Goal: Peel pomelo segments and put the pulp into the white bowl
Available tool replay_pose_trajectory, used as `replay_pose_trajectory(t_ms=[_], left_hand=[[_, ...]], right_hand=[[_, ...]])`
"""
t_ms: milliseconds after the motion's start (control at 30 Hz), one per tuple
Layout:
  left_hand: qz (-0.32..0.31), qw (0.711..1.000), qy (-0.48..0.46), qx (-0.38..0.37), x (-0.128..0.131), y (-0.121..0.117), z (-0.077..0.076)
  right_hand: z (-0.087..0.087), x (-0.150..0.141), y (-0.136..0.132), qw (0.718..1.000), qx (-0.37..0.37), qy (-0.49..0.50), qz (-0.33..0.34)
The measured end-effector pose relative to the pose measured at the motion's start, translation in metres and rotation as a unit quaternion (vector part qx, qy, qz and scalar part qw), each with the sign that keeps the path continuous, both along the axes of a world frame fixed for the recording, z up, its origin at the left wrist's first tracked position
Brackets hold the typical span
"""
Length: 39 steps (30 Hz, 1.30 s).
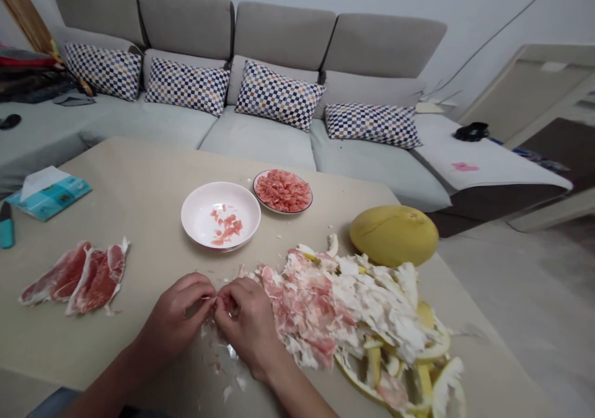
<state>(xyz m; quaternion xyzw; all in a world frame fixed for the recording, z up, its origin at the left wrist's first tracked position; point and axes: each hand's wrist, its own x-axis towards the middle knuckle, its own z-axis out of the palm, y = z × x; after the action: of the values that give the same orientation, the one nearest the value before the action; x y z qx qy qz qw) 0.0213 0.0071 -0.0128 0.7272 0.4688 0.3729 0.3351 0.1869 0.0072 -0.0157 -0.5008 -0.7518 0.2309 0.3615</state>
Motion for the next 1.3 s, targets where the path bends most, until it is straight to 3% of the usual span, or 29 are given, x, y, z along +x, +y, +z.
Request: replay_pose_trajectory(t_ms=[200, 300, 467, 633, 800, 967, 1033, 1167, 1300], left_hand=[[-0.024, 0.997, 0.019, 0.074, 0.003, -0.003, -0.001], [-0.003, 0.998, -0.006, 0.059, 0.001, -0.003, 0.006], [0.014, 0.998, -0.035, 0.049, -0.003, -0.002, 0.012], [0.054, 0.995, -0.050, 0.070, 0.000, -0.003, 0.006], [0.080, 0.994, -0.071, -0.007, 0.006, -0.006, 0.007], [0.082, 0.975, -0.167, -0.118, 0.009, -0.006, 0.008], [0.050, 0.953, -0.229, -0.193, 0.008, -0.004, 0.008], [-0.020, 0.877, -0.332, -0.348, 0.006, -0.002, 0.008], [-0.072, 0.851, -0.337, -0.395, 0.005, -0.002, 0.007]], right_hand=[[0.005, -0.001, 0.000, 0.985, -0.121, 0.094, -0.072], [0.010, 0.011, 0.009, 0.966, -0.172, 0.169, -0.093], [0.015, 0.025, 0.023, 0.932, -0.189, 0.264, -0.165], [0.014, 0.023, 0.021, 0.923, -0.177, 0.286, -0.187], [0.012, 0.018, 0.015, 0.913, -0.146, 0.321, -0.203], [0.006, 0.017, 0.011, 0.893, -0.142, 0.381, -0.193], [0.006, 0.017, 0.011, 0.893, -0.144, 0.393, -0.169], [0.010, 0.015, 0.009, 0.894, -0.182, 0.402, -0.079], [0.010, 0.012, 0.006, 0.876, -0.223, 0.426, -0.036]])
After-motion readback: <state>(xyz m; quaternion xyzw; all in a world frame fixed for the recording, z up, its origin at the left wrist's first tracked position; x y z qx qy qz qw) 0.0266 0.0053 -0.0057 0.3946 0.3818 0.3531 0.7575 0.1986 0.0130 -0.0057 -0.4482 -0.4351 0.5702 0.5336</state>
